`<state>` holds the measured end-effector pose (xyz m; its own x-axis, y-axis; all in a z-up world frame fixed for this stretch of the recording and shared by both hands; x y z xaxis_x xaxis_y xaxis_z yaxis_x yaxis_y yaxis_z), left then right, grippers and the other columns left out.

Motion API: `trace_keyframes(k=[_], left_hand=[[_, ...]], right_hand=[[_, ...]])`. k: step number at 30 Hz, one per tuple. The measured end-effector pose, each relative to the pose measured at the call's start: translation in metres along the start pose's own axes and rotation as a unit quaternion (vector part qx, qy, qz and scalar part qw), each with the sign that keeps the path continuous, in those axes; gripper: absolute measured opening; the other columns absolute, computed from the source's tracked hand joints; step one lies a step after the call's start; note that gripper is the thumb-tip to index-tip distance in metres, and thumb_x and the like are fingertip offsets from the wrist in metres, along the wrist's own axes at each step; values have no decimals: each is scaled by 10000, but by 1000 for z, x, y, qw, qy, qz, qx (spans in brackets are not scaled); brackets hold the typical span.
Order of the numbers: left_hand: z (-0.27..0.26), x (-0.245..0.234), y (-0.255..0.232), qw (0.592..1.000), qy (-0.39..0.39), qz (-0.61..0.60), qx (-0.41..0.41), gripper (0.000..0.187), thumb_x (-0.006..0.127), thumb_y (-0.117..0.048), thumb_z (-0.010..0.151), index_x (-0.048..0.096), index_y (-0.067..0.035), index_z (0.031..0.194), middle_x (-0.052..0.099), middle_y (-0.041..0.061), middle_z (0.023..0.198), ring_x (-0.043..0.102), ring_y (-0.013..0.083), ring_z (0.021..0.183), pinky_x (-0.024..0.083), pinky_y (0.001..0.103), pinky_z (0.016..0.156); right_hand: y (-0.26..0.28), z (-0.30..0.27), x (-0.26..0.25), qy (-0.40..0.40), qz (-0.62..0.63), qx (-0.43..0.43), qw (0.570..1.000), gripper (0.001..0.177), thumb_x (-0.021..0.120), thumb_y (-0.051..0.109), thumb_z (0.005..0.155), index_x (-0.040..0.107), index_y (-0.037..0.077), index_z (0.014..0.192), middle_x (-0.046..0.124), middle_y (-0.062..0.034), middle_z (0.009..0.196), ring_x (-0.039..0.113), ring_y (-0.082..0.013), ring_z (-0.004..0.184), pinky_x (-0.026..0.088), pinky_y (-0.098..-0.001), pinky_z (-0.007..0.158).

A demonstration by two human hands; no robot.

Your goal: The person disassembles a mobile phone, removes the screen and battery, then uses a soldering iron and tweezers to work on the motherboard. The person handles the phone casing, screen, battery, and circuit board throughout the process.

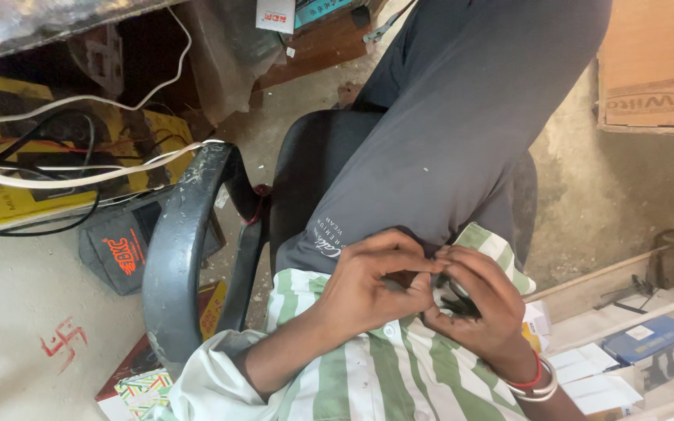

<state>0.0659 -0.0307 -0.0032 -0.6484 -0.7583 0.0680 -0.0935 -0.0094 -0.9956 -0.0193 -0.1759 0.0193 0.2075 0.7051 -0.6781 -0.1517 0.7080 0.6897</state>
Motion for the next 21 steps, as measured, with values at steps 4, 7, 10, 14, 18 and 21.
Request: trace_keyframes(k=[4, 7, 10, 14, 18, 21], left_hand=[[3, 3, 5, 997, 13, -29, -66, 214, 752, -69, 902, 783, -36, 1111, 733, 50, 1048, 760, 96, 888, 612, 224, 774], [3, 2, 10, 976, 51, -70, -199, 443, 775, -66, 773, 673, 7, 1198, 716, 72, 931, 727, 91, 793, 592, 222, 696], [6, -1, 1, 976, 65, -50, -202, 539, 765, -50, 740, 617, 26, 1253, 708, 57, 954, 730, 83, 797, 597, 216, 696], [6, -4, -1, 971, 72, -93, -206, 528, 770, -83, 799, 624, 28, 1294, 711, 51, 967, 692, 66, 830, 593, 219, 724], [2, 1, 8, 965, 96, -133, -204, 452, 769, -91, 915, 661, 53, 1329, 723, 60, 928, 648, 67, 827, 563, 229, 751], [2, 0, 14, 945, 103, -249, -185, 461, 728, -22, 928, 626, 51, 1372, 697, 37, 962, 635, 70, 880, 550, 230, 802]], right_hand=[[-1, -3, 1, 15, -10, -4, 1000, 493, 852, 51, 652, 636, -59, 1082, 660, -160, 1145, 690, -329, 1096, 591, -412, 965], [1, -3, -1, 37, -21, -14, 999, 495, 864, 74, 637, 650, -42, 1068, 665, -158, 1133, 678, -338, 1109, 582, -422, 961], [5, -4, -3, 48, -33, -36, 998, 468, 874, 84, 646, 664, -12, 1054, 669, -141, 1114, 676, -341, 1119, 581, -443, 983], [9, -1, -5, 32, -26, -74, 996, 437, 888, 112, 691, 655, -7, 1041, 659, -135, 1110, 672, -358, 1124, 586, -491, 1015], [15, 2, -8, 13, -40, -106, 993, 386, 878, 91, 747, 624, 12, 1027, 654, -132, 1114, 674, -372, 1136, 597, -527, 1025], [21, 9, -13, 17, -44, -143, 989, 417, 885, 112, 764, 623, 18, 1074, 654, -132, 1125, 660, -379, 1130, 545, -539, 1000]])
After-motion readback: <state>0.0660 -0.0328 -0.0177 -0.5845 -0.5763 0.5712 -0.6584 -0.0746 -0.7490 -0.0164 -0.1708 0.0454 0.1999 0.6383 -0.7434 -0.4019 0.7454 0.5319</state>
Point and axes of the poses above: each hand's wrist, its own z-axis towards the middle knuckle, its own x-axis out of the palm, y = z × x, the point moved 6 cm from there along z, towards the middle knuckle
